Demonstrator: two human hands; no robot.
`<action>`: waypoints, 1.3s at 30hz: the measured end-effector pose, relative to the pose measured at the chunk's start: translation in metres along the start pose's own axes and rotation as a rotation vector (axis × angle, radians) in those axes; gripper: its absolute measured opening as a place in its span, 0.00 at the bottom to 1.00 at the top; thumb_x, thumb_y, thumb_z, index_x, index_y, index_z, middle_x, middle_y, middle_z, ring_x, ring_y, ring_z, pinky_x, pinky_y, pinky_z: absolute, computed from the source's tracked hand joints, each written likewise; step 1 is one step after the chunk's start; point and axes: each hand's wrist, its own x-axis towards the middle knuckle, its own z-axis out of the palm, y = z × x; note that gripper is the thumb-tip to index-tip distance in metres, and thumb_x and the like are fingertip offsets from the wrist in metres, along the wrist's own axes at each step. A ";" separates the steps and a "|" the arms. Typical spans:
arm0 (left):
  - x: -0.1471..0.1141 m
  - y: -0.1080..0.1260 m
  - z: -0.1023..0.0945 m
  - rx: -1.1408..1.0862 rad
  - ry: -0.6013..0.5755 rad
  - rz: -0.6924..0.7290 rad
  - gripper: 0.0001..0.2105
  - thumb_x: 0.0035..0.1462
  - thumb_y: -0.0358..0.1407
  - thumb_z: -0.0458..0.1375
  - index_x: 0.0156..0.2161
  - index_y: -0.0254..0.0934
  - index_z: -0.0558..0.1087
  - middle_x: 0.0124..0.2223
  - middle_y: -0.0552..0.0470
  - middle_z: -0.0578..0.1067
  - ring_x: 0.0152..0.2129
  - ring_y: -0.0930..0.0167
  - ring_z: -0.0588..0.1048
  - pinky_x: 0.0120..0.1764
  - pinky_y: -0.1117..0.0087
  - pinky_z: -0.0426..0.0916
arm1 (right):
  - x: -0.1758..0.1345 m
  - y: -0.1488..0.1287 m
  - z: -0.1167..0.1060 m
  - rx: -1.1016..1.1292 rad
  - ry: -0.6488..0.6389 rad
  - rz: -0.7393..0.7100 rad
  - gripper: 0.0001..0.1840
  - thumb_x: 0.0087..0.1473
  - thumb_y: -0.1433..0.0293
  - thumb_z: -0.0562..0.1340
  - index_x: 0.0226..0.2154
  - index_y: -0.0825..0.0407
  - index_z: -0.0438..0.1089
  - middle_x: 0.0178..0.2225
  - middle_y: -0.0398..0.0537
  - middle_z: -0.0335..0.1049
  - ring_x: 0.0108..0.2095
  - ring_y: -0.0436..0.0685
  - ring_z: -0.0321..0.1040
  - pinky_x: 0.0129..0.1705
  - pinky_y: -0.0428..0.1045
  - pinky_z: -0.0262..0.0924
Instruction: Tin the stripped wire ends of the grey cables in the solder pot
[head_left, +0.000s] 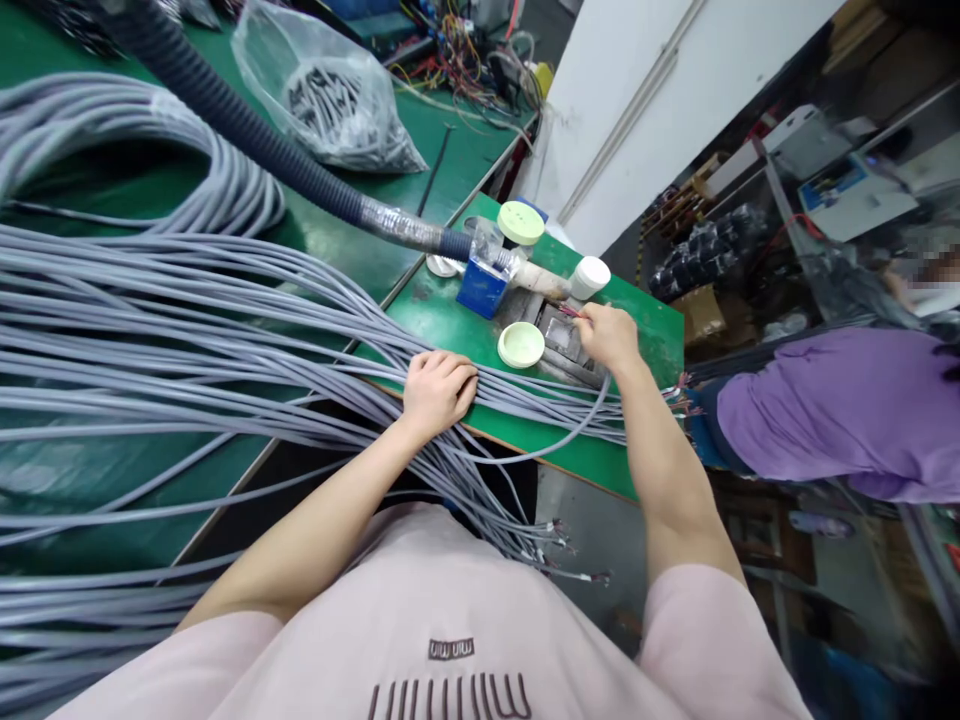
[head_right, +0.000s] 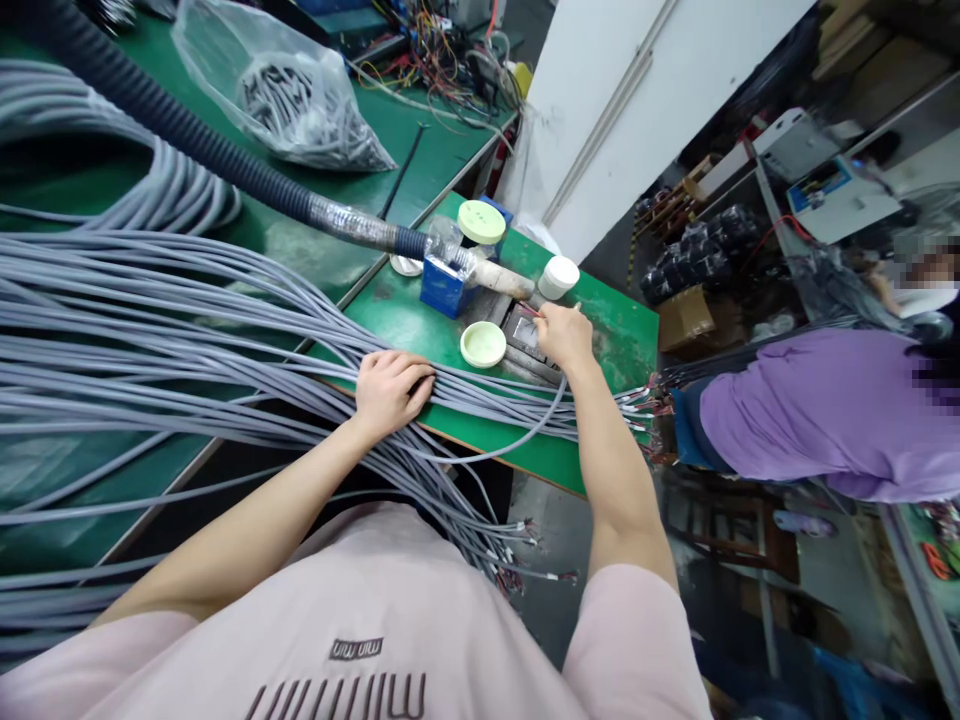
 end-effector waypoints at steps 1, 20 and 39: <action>0.000 0.000 0.000 0.001 0.002 0.004 0.06 0.59 0.34 0.55 0.38 0.40 0.75 0.41 0.51 0.80 0.40 0.66 0.74 0.45 0.58 0.59 | 0.002 0.004 0.005 -0.020 -0.010 0.004 0.17 0.58 0.64 0.53 0.41 0.52 0.73 0.39 0.58 0.77 0.40 0.65 0.71 0.36 0.52 0.58; -0.001 0.000 0.002 -0.011 -0.032 -0.041 0.07 0.59 0.34 0.54 0.39 0.41 0.75 0.41 0.50 0.80 0.40 0.64 0.74 0.46 0.57 0.59 | 0.023 0.005 0.047 -0.112 -0.141 -0.024 0.18 0.60 0.66 0.51 0.45 0.54 0.71 0.44 0.60 0.75 0.45 0.64 0.71 0.42 0.52 0.61; -0.001 0.000 0.002 -0.022 -0.020 -0.042 0.07 0.59 0.34 0.54 0.38 0.41 0.75 0.41 0.50 0.80 0.40 0.65 0.74 0.46 0.57 0.59 | -0.007 -0.037 -0.002 0.387 -0.068 -0.214 0.15 0.55 0.65 0.56 0.33 0.55 0.76 0.31 0.47 0.76 0.32 0.54 0.68 0.33 0.46 0.54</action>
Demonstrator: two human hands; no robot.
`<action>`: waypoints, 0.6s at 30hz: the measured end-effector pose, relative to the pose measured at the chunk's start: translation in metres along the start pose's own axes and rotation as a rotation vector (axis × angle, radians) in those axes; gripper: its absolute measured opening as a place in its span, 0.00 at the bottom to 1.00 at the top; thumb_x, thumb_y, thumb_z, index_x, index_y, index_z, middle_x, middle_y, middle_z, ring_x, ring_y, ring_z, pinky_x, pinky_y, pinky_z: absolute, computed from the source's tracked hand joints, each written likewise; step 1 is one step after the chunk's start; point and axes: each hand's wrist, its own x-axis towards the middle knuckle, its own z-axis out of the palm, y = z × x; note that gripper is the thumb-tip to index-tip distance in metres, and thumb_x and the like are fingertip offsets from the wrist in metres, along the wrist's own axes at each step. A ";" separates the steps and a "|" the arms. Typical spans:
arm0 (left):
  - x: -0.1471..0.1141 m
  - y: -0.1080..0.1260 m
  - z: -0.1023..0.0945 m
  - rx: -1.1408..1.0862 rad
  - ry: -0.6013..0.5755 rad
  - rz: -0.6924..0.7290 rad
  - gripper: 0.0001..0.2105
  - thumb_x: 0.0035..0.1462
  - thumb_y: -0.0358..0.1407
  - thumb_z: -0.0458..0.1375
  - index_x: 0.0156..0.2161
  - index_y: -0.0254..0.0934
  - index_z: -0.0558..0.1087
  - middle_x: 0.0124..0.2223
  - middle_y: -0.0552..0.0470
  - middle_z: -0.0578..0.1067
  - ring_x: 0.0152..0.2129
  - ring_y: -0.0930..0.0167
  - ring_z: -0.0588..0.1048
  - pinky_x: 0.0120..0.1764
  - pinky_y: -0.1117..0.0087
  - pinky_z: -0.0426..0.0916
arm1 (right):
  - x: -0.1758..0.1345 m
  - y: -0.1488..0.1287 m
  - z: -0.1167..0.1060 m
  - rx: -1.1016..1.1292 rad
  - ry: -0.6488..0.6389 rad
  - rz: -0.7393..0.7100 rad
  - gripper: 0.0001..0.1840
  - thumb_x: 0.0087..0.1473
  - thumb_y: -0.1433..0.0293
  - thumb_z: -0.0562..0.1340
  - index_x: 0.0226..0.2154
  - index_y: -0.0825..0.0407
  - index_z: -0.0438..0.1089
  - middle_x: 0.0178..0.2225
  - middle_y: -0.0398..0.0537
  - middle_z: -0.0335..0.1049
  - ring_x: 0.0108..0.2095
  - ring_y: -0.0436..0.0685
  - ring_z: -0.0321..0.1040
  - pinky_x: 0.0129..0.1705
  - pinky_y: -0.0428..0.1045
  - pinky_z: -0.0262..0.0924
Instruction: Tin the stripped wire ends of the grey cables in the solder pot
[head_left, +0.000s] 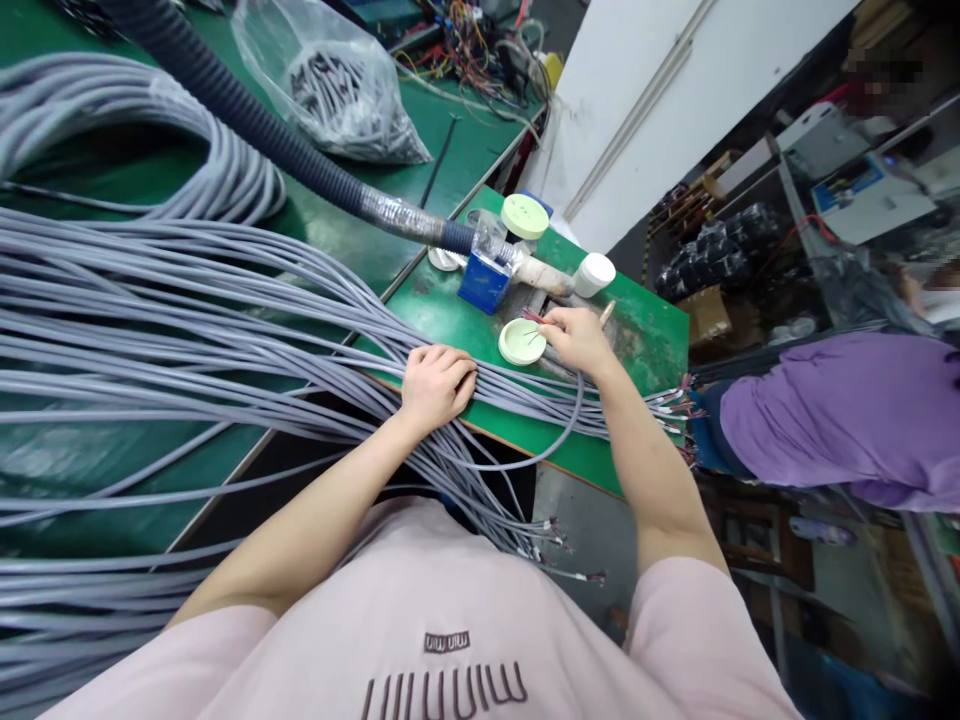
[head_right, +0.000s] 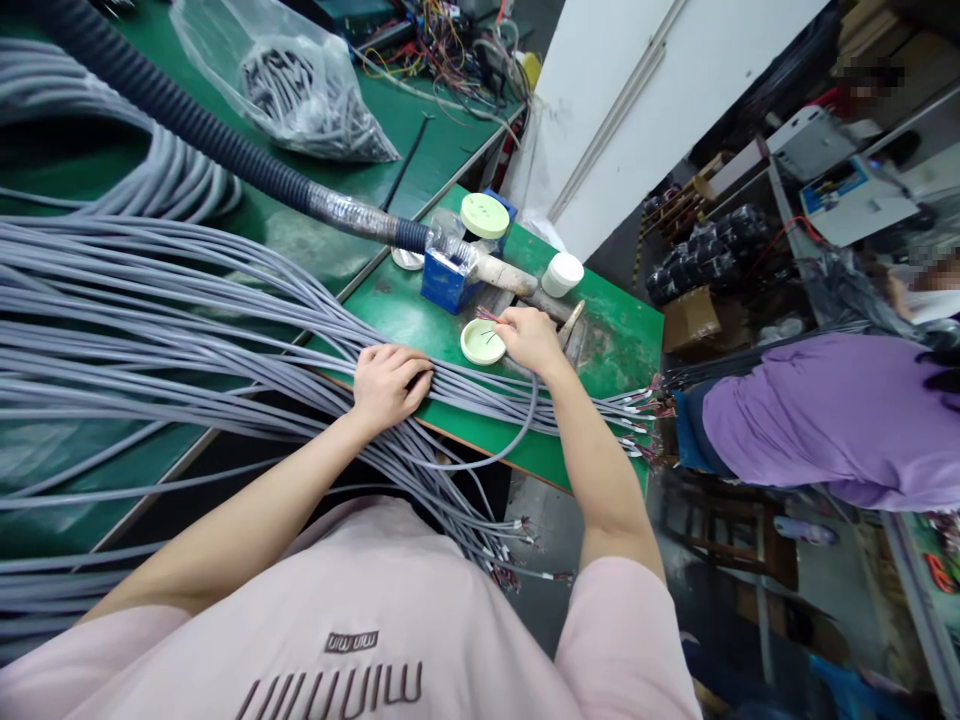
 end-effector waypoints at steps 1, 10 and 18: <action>0.000 0.000 0.000 0.002 -0.002 -0.001 0.07 0.59 0.34 0.54 0.38 0.41 0.75 0.41 0.50 0.80 0.40 0.65 0.74 0.46 0.57 0.59 | 0.001 -0.006 0.003 -0.037 -0.021 0.016 0.14 0.55 0.65 0.56 0.34 0.54 0.76 0.33 0.48 0.76 0.33 0.55 0.69 0.34 0.47 0.55; 0.000 0.000 -0.001 -0.004 -0.016 -0.012 0.08 0.59 0.34 0.54 0.38 0.41 0.75 0.41 0.50 0.80 0.41 0.65 0.74 0.47 0.56 0.59 | 0.009 -0.028 0.017 -0.293 -0.180 0.141 0.16 0.57 0.66 0.54 0.43 0.49 0.75 0.44 0.55 0.76 0.45 0.63 0.71 0.42 0.50 0.61; 0.000 0.001 -0.001 0.000 -0.008 -0.007 0.07 0.59 0.34 0.54 0.38 0.40 0.75 0.41 0.50 0.80 0.40 0.64 0.74 0.46 0.57 0.60 | 0.006 -0.025 0.013 -0.319 -0.155 0.119 0.16 0.58 0.67 0.54 0.41 0.51 0.74 0.43 0.56 0.76 0.44 0.63 0.71 0.41 0.50 0.61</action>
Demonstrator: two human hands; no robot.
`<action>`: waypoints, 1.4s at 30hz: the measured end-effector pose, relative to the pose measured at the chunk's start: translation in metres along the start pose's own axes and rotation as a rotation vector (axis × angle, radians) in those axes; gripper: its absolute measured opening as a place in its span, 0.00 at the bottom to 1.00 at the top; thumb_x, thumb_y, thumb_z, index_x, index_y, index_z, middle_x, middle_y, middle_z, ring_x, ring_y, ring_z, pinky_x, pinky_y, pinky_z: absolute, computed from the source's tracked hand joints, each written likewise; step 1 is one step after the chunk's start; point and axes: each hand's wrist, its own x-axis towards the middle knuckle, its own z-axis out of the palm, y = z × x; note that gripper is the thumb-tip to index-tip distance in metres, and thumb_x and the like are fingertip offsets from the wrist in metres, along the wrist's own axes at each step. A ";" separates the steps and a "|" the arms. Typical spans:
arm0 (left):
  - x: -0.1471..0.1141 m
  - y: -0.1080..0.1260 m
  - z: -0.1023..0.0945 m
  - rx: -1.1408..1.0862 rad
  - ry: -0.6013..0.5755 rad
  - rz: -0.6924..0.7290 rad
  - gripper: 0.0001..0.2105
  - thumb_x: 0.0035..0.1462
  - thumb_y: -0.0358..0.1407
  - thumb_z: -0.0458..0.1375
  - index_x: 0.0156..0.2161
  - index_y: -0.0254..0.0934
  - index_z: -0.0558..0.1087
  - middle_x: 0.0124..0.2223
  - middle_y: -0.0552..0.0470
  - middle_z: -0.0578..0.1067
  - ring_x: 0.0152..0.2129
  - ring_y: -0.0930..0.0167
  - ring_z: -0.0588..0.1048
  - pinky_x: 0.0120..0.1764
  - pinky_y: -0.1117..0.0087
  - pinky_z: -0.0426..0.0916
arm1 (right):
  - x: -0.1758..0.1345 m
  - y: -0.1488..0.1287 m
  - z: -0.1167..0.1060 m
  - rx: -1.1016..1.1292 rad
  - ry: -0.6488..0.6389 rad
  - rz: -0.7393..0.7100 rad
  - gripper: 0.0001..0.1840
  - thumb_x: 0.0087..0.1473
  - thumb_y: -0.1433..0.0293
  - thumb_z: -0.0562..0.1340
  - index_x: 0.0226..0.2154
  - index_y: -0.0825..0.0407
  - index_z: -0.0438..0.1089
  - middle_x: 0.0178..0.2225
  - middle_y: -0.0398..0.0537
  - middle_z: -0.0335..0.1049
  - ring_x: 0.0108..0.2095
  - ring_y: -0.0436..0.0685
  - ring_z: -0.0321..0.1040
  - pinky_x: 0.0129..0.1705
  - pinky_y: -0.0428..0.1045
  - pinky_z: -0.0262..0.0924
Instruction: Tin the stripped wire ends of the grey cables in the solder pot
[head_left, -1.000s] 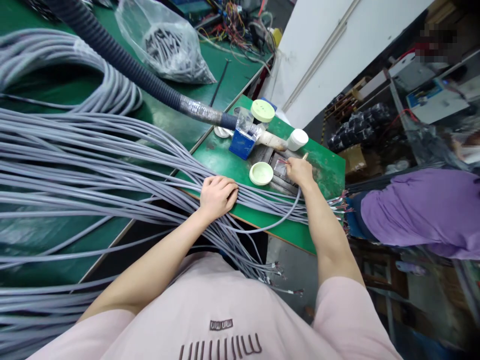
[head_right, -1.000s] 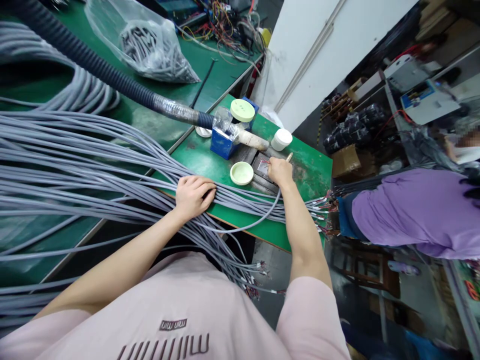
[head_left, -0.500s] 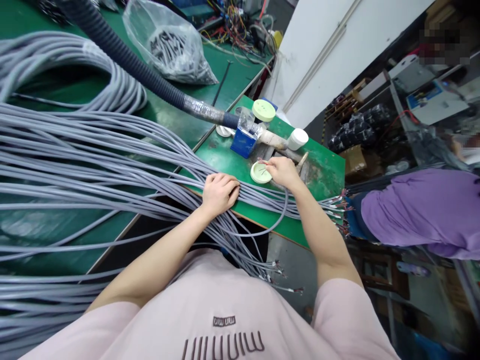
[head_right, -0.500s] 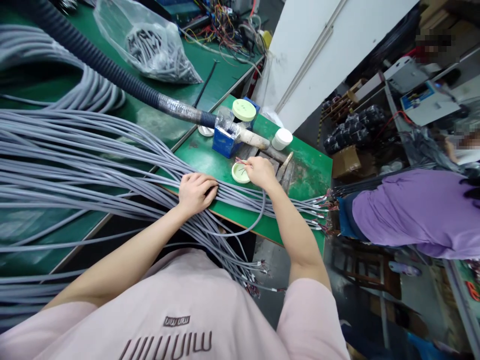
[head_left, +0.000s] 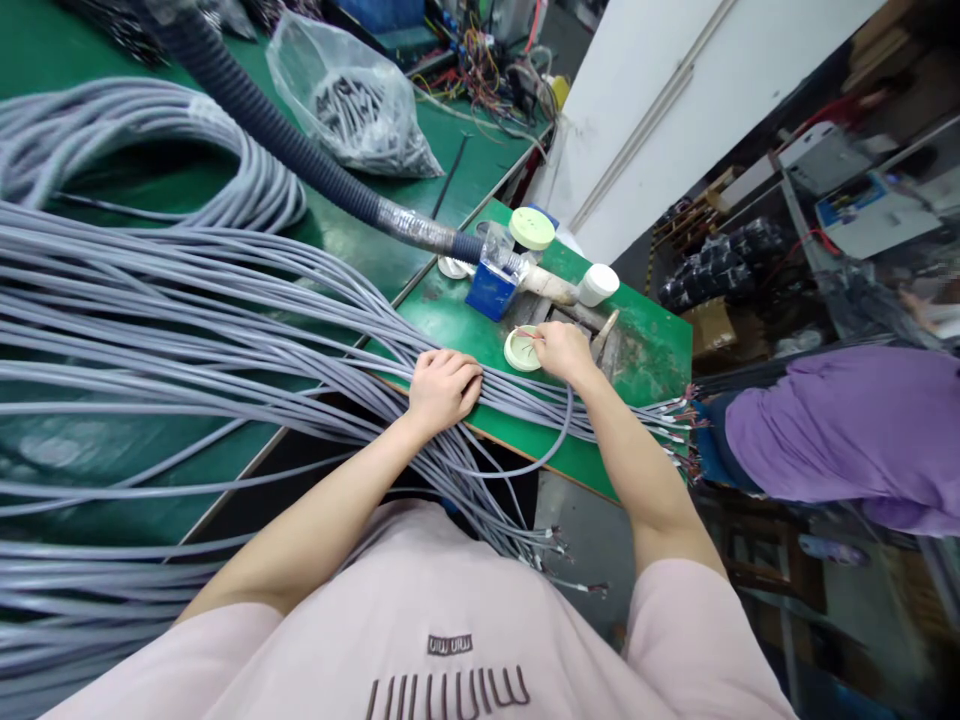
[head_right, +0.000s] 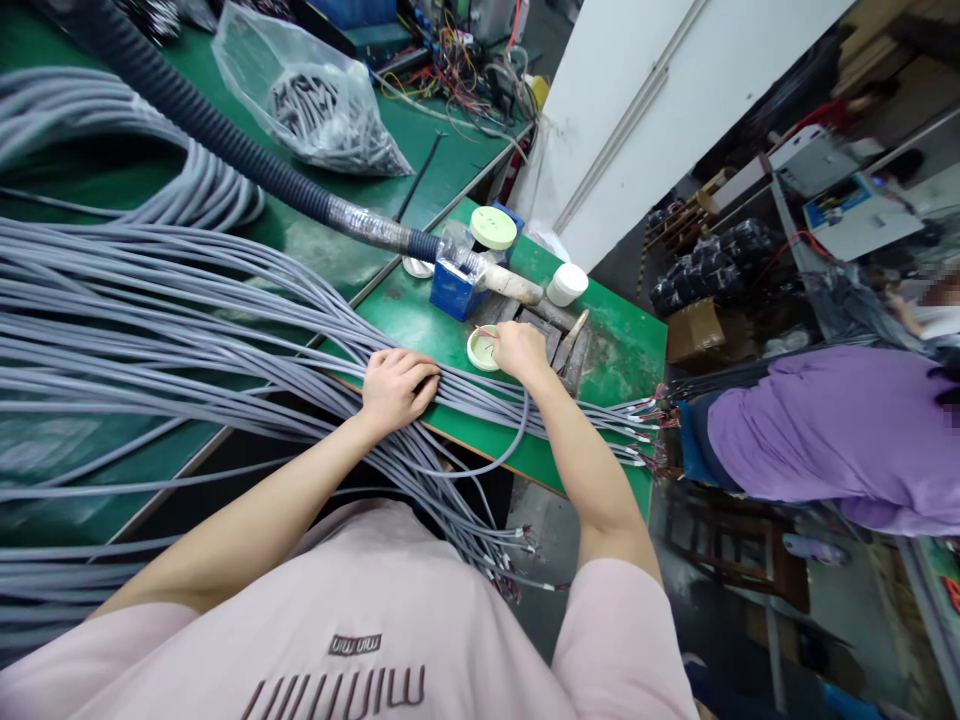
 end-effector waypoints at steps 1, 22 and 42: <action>0.000 0.000 0.000 -0.002 -0.007 -0.005 0.08 0.59 0.34 0.54 0.38 0.41 0.76 0.41 0.49 0.80 0.40 0.64 0.74 0.46 0.56 0.60 | -0.002 0.004 -0.003 0.008 0.027 -0.007 0.16 0.58 0.66 0.53 0.41 0.51 0.74 0.43 0.55 0.76 0.44 0.63 0.71 0.40 0.50 0.60; 0.001 0.001 0.000 0.028 -0.004 -0.002 0.08 0.60 0.35 0.53 0.37 0.41 0.75 0.41 0.51 0.80 0.40 0.65 0.73 0.45 0.58 0.59 | 0.024 0.071 0.032 -0.083 0.075 0.212 0.17 0.59 0.67 0.52 0.42 0.54 0.73 0.42 0.60 0.76 0.45 0.66 0.72 0.42 0.54 0.64; 0.003 0.002 -0.006 0.111 -0.081 -0.043 0.09 0.55 0.31 0.54 0.36 0.41 0.77 0.41 0.52 0.81 0.39 0.64 0.74 0.44 0.59 0.58 | -0.010 0.095 0.029 0.743 0.312 0.137 0.11 0.50 0.66 0.60 0.23 0.55 0.73 0.19 0.46 0.72 0.20 0.53 0.68 0.26 0.46 0.61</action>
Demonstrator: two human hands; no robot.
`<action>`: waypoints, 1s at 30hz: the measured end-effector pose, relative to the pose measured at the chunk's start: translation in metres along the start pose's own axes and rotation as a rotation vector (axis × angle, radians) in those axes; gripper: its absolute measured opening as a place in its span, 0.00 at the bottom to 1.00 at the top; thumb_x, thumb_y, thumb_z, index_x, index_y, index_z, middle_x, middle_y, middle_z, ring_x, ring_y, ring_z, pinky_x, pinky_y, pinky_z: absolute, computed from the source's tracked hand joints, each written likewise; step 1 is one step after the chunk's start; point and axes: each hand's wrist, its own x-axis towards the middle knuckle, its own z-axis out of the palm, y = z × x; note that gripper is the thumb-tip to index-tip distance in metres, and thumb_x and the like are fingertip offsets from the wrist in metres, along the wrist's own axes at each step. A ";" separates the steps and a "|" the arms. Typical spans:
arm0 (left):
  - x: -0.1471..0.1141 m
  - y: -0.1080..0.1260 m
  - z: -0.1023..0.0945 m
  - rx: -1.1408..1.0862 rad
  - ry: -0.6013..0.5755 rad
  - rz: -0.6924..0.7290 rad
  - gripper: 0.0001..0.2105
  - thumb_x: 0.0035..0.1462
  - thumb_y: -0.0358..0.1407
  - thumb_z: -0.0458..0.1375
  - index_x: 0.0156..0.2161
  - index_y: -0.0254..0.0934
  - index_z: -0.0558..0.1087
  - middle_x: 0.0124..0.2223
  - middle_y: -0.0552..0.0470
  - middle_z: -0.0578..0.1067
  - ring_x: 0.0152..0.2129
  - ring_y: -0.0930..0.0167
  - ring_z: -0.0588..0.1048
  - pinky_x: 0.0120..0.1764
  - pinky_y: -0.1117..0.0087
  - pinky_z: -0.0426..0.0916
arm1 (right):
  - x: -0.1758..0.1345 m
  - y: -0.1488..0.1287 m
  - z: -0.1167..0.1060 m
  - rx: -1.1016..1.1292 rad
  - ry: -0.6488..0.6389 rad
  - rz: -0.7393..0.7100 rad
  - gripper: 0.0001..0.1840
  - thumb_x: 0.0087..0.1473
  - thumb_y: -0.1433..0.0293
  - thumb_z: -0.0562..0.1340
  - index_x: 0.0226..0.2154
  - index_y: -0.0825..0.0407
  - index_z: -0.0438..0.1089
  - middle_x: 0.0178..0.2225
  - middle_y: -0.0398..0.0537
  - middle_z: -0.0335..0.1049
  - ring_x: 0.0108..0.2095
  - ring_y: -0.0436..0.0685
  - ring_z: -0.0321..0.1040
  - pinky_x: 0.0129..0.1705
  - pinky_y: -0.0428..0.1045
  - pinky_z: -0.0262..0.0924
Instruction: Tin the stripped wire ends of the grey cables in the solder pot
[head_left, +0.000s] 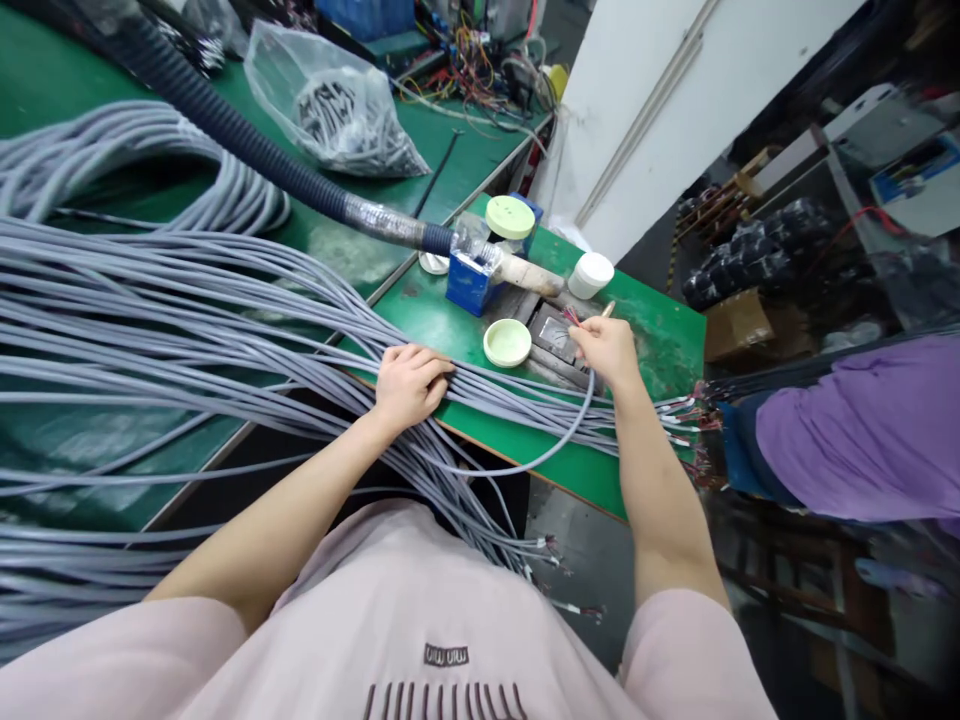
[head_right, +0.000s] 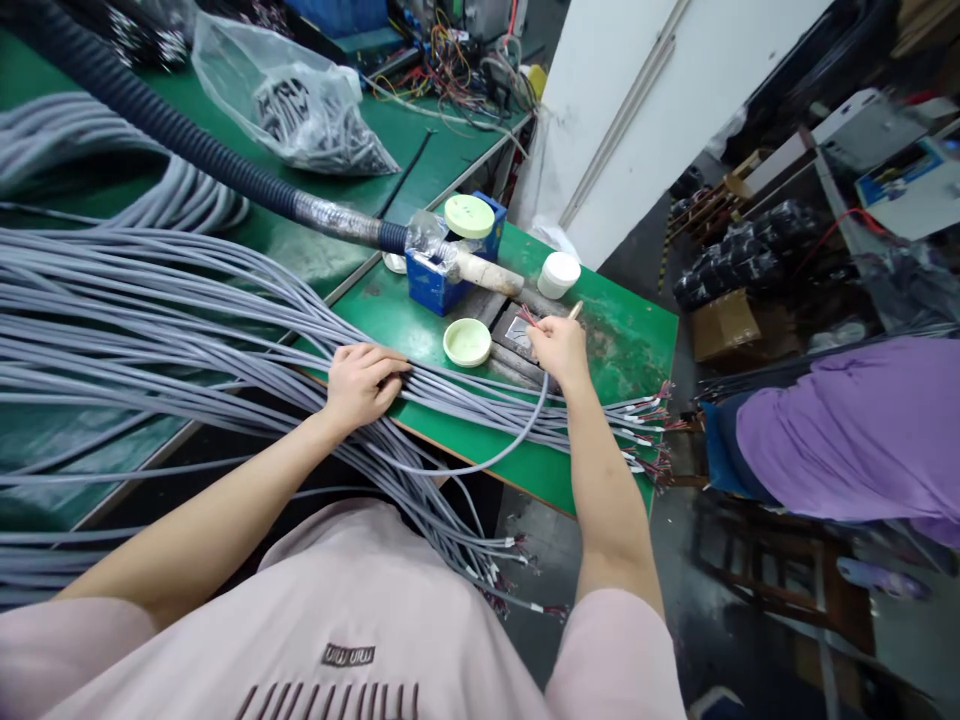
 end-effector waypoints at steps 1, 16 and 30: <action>0.000 0.000 0.000 0.007 -0.001 -0.005 0.09 0.55 0.31 0.54 0.36 0.41 0.77 0.40 0.52 0.81 0.39 0.64 0.74 0.44 0.59 0.58 | -0.010 0.002 -0.004 0.144 -0.010 0.011 0.12 0.49 0.65 0.60 0.21 0.55 0.71 0.16 0.43 0.70 0.16 0.50 0.64 0.22 0.44 0.58; 0.003 0.001 -0.001 0.066 0.037 -0.033 0.08 0.54 0.31 0.55 0.33 0.40 0.77 0.37 0.50 0.81 0.36 0.65 0.74 0.42 0.60 0.61 | -0.147 0.032 -0.005 1.011 0.007 0.084 0.12 0.53 0.63 0.63 0.24 0.53 0.72 0.17 0.39 0.70 0.13 0.44 0.61 0.17 0.41 0.54; -0.039 0.152 0.018 -1.630 -0.270 -0.606 0.14 0.47 0.42 0.67 0.37 0.35 0.76 0.27 0.55 0.75 0.24 0.75 0.73 0.33 0.70 0.69 | -0.205 -0.023 0.034 1.160 0.112 0.081 0.10 0.54 0.65 0.64 0.39 0.50 0.76 0.21 0.38 0.72 0.12 0.43 0.59 0.14 0.40 0.53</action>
